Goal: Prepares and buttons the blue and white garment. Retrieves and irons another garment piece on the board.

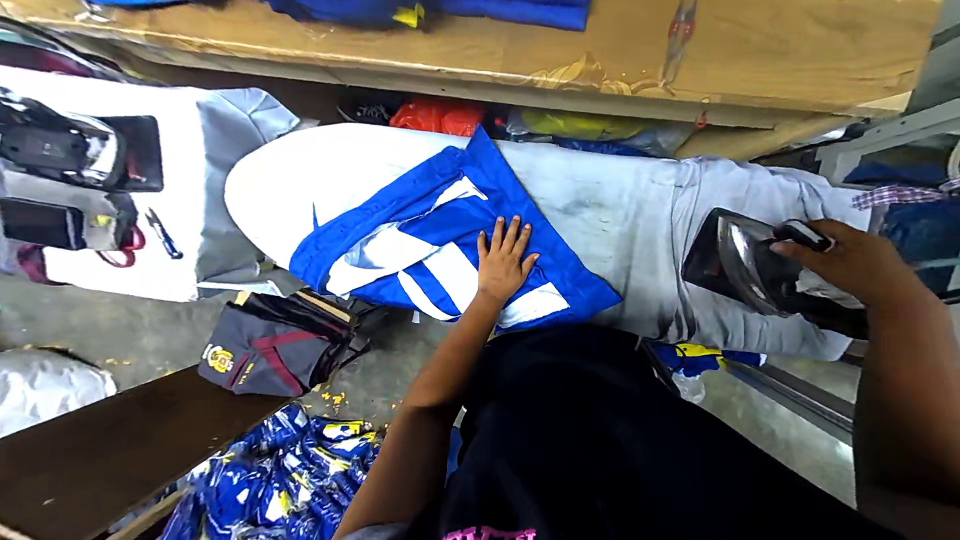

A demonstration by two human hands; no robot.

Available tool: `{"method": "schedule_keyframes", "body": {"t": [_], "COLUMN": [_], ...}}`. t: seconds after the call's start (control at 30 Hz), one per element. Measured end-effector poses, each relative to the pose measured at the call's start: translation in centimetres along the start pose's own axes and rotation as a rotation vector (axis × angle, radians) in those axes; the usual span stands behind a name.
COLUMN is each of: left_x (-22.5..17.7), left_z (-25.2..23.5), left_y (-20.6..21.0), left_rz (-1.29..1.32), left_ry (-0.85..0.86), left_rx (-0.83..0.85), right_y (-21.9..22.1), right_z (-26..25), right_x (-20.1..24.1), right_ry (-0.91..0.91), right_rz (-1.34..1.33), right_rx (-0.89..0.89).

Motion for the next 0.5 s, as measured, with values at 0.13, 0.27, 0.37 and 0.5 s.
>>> {"method": "schedule_keyframes", "body": {"t": [0.13, 0.27, 0.37, 0.5], "left_x": [0.7, 0.6, 0.7, 1.1], "left_z": [-1.1, -2.3, -2.9, -3.6], "left_y": [0.4, -0.3, -0.8, -1.3], "left_rz": [0.026, 0.080, 0.150, 0.206], "left_ry": [0.010, 0.023, 0.009, -0.002], "left_rx": [0.083, 0.163, 0.248, 0.358], "right_y": [-0.7, -0.3, 3.5, 10.2], "right_z": [2.6, 6.2, 7.1, 7.0], "right_x": [4.2, 13.5, 19.2, 23.7], "right_ry": [0.020, -0.152, -0.203, -0.268], "right_rz": [-0.006, -0.023, 0.011, 0.043], "right_rx": [-0.053, -0.030, 0.080, 0.208]}}
Point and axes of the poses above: each hand's wrist, its own z-axis away from the middle knuckle, its own y-axis out of the palm, x = y × z, the point moved 9 cm from there along -z, towards the middle knuckle, and after that the axes turned 7 degrees about -x, right-handed, at the moved point
